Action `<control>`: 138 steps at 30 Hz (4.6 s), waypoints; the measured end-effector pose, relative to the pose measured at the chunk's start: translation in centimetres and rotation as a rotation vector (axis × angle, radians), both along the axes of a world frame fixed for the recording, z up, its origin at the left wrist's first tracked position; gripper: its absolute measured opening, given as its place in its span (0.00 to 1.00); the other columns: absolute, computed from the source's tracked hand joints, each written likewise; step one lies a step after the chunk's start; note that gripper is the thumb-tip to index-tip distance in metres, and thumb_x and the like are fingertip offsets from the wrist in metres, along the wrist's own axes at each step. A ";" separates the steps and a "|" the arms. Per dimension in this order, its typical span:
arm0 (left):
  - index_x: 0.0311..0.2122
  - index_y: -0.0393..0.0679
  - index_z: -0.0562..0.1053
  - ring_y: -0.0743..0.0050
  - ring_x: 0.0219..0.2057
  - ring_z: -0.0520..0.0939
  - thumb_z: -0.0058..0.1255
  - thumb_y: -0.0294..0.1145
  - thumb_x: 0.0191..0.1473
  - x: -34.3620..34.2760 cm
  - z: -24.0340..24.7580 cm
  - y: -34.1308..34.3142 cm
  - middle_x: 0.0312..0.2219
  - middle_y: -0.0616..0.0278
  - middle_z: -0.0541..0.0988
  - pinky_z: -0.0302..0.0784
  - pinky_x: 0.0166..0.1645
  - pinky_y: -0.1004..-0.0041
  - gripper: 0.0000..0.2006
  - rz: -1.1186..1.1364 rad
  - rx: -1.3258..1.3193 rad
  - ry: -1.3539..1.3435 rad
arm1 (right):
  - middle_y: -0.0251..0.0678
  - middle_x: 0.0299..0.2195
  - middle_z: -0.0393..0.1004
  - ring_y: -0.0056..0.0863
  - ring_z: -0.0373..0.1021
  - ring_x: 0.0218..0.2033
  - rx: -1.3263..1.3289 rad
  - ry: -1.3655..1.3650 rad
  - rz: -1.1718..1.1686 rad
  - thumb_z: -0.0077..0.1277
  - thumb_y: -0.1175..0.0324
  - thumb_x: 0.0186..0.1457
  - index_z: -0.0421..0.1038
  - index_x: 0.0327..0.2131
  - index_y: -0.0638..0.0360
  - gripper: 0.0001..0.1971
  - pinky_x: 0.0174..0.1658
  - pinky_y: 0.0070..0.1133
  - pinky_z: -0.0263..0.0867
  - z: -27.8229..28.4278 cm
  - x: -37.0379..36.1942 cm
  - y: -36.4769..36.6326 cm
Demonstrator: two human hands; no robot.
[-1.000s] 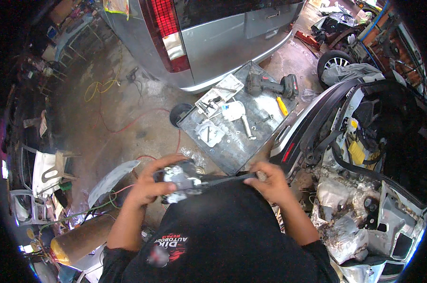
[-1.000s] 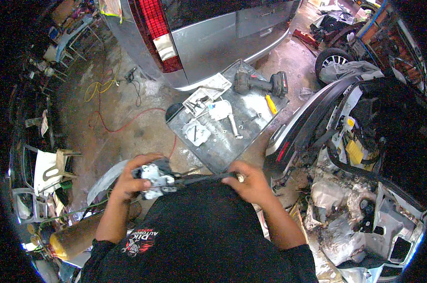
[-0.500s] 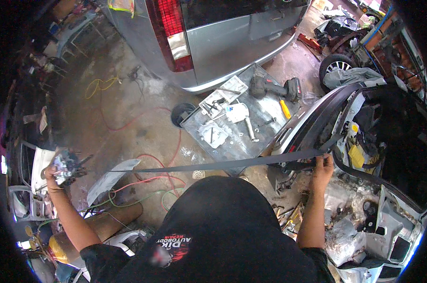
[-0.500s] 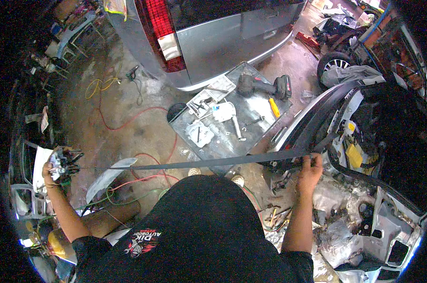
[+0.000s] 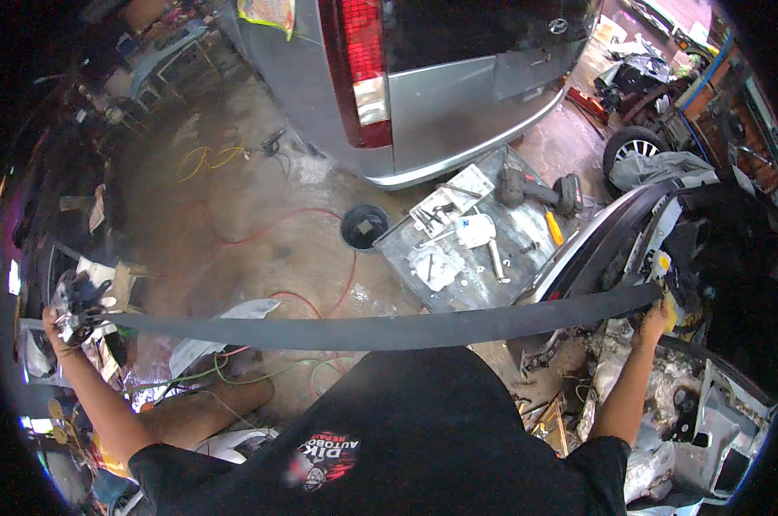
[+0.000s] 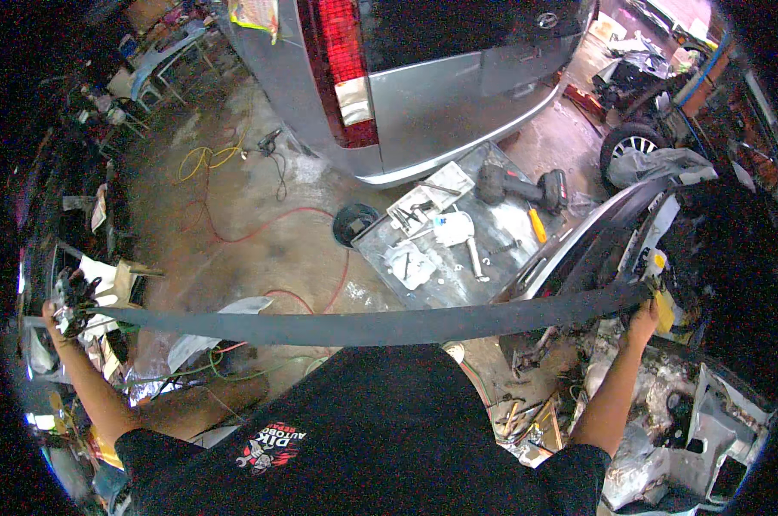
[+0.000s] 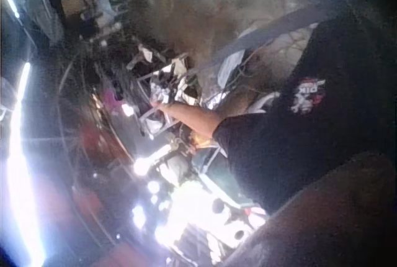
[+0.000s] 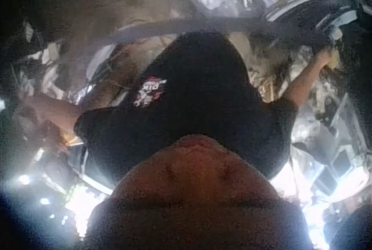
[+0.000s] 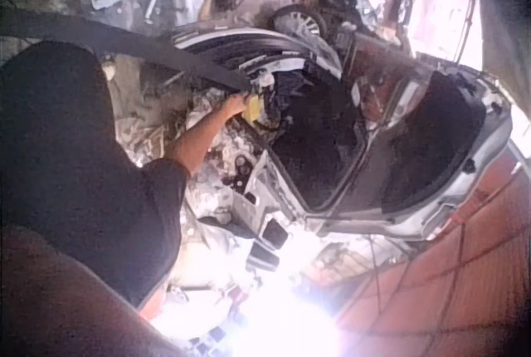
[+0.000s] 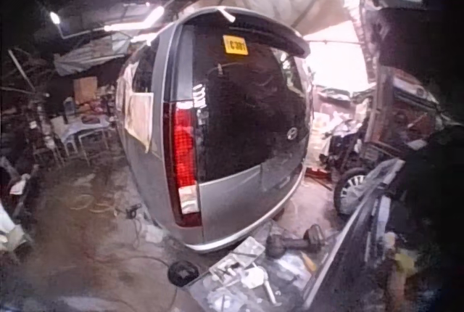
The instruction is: The person assembles a car door lock mechanism on a metal workbench. They use a cordless impact driver to tighten bolts, then fit a metal strap and additional small components by hand, repeatedly adjusting and tightening the assembly.
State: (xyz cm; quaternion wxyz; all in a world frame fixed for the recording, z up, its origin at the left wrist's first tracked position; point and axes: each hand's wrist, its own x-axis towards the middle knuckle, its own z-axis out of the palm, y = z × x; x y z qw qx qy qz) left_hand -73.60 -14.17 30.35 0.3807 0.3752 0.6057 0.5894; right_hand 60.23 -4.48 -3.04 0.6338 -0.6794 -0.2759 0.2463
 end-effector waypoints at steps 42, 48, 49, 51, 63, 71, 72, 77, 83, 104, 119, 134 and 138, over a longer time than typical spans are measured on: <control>0.64 0.26 0.70 0.45 0.50 0.87 0.69 0.42 0.31 53.4 -13.3 4.2 0.53 0.38 0.82 0.84 0.59 0.52 0.51 -0.271 -0.072 -0.351 | 0.41 0.33 0.84 0.33 0.80 0.35 -0.052 -0.447 0.889 0.65 0.72 0.60 0.83 0.39 0.63 0.06 0.41 0.28 0.74 17.4 -30.0 -0.7; 0.65 0.27 0.68 0.40 0.60 0.81 0.73 0.48 0.35 46.0 -15.3 4.2 0.61 0.36 0.76 0.77 0.66 0.48 0.52 -0.345 -0.015 -0.356 | 0.37 0.30 0.81 0.26 0.77 0.31 -0.117 -0.300 0.841 0.65 0.74 0.59 0.83 0.37 0.65 0.05 0.39 0.25 0.71 18.1 -32.0 0.0; 0.65 0.27 0.69 0.40 0.60 0.81 0.73 0.48 0.35 46.5 -16.2 4.5 0.61 0.36 0.76 0.77 0.66 0.49 0.52 -0.335 -0.011 -0.362 | 0.37 0.29 0.81 0.26 0.77 0.31 -0.118 -0.328 0.888 0.65 0.74 0.59 0.83 0.37 0.65 0.05 0.39 0.26 0.71 19.1 -33.0 0.3; 0.62 0.26 0.72 0.43 0.59 0.81 0.74 0.50 0.33 48.1 -16.9 5.6 0.60 0.36 0.77 0.77 0.65 0.51 0.51 -0.342 -0.055 -0.329 | 0.38 0.29 0.80 0.28 0.77 0.31 -0.133 -0.332 0.977 0.66 0.73 0.59 0.83 0.37 0.65 0.05 0.37 0.28 0.71 19.7 -34.3 0.8; 0.59 0.30 0.79 0.49 0.60 0.81 0.70 0.50 0.30 63.2 -21.5 6.9 0.57 0.40 0.81 0.70 0.68 0.57 0.48 -0.312 -0.142 -0.272 | 0.43 0.34 0.80 0.43 0.79 0.37 -0.021 -0.322 1.749 0.63 0.67 0.63 0.82 0.40 0.61 0.08 0.40 0.33 0.73 13.9 -41.0 9.3; 0.63 0.26 0.72 0.57 0.47 0.88 0.63 0.41 0.36 68.8 -22.9 3.8 0.48 0.45 0.85 0.83 0.54 0.64 0.46 -0.026 -0.265 -0.543 | 0.47 0.46 0.81 0.49 0.79 0.48 -0.064 -0.381 2.022 0.61 0.64 0.63 0.79 0.49 0.60 0.15 0.51 0.38 0.74 12.4 -39.1 13.3; 0.64 0.25 0.72 0.57 0.47 0.88 0.64 0.41 0.36 69.4 -22.8 3.7 0.48 0.45 0.85 0.83 0.55 0.64 0.46 -0.011 -0.264 -0.537 | 0.47 0.48 0.81 0.47 0.79 0.48 -0.021 -0.359 2.006 0.62 0.65 0.63 0.79 0.51 0.61 0.16 0.52 0.37 0.74 11.7 -38.1 13.8; 0.64 0.27 0.72 0.56 0.50 0.86 0.64 0.43 0.37 71.4 -21.9 3.8 0.50 0.45 0.84 0.79 0.59 0.63 0.46 -0.004 -0.293 -0.437 | 0.48 0.49 0.82 0.44 0.81 0.48 -0.181 -0.555 1.907 0.64 0.67 0.62 0.79 0.52 0.62 0.17 0.54 0.36 0.75 11.0 -31.7 19.6; 0.62 0.28 0.75 0.56 0.54 0.83 0.65 0.45 0.36 71.2 -21.3 4.4 0.53 0.47 0.83 0.73 0.63 0.63 0.45 -0.051 -0.324 -0.387 | 0.47 0.41 0.82 0.45 0.81 0.39 -0.341 -0.989 1.392 0.65 0.70 0.57 0.80 0.51 0.61 0.18 0.45 0.35 0.76 9.4 -26.8 25.6; 0.60 0.34 0.79 0.49 0.66 0.75 0.70 0.48 0.37 70.9 -20.3 7.7 0.62 0.42 0.77 0.61 0.73 0.56 0.43 -0.303 -0.280 -0.158 | 0.41 0.42 0.75 0.46 0.73 0.49 -0.191 -1.300 1.319 0.65 0.70 0.51 0.78 0.41 0.57 0.13 0.50 0.40 0.75 0.4 -26.6 21.0; 0.60 0.33 0.78 0.48 0.67 0.73 0.69 0.48 0.39 70.9 -20.2 6.5 0.62 0.43 0.78 0.59 0.74 0.55 0.42 -0.299 -0.277 -0.136 | 0.42 0.42 0.78 0.49 0.79 0.43 -0.221 -1.152 1.430 0.64 0.65 0.55 0.80 0.44 0.53 0.13 0.46 0.41 0.77 -0.6 -29.0 17.1; 0.62 0.34 0.77 0.56 0.62 0.78 0.71 0.40 0.43 70.8 -20.8 6.4 0.59 0.49 0.80 0.66 0.70 0.60 0.39 -0.327 -0.248 -0.208 | 0.47 0.38 0.81 0.49 0.80 0.37 -0.179 -1.031 1.340 0.60 0.68 0.62 0.78 0.40 0.59 0.07 0.39 0.41 0.76 -3.0 -28.8 16.9; 0.63 0.36 0.77 0.55 0.62 0.78 0.71 0.42 0.43 70.7 -21.1 6.5 0.59 0.50 0.80 0.67 0.70 0.60 0.40 -0.340 -0.240 -0.189 | 0.43 0.33 0.83 0.36 0.81 0.29 -0.476 -0.531 1.282 0.57 0.71 0.66 0.77 0.41 0.62 0.05 0.33 0.32 0.76 -4.1 -28.3 17.4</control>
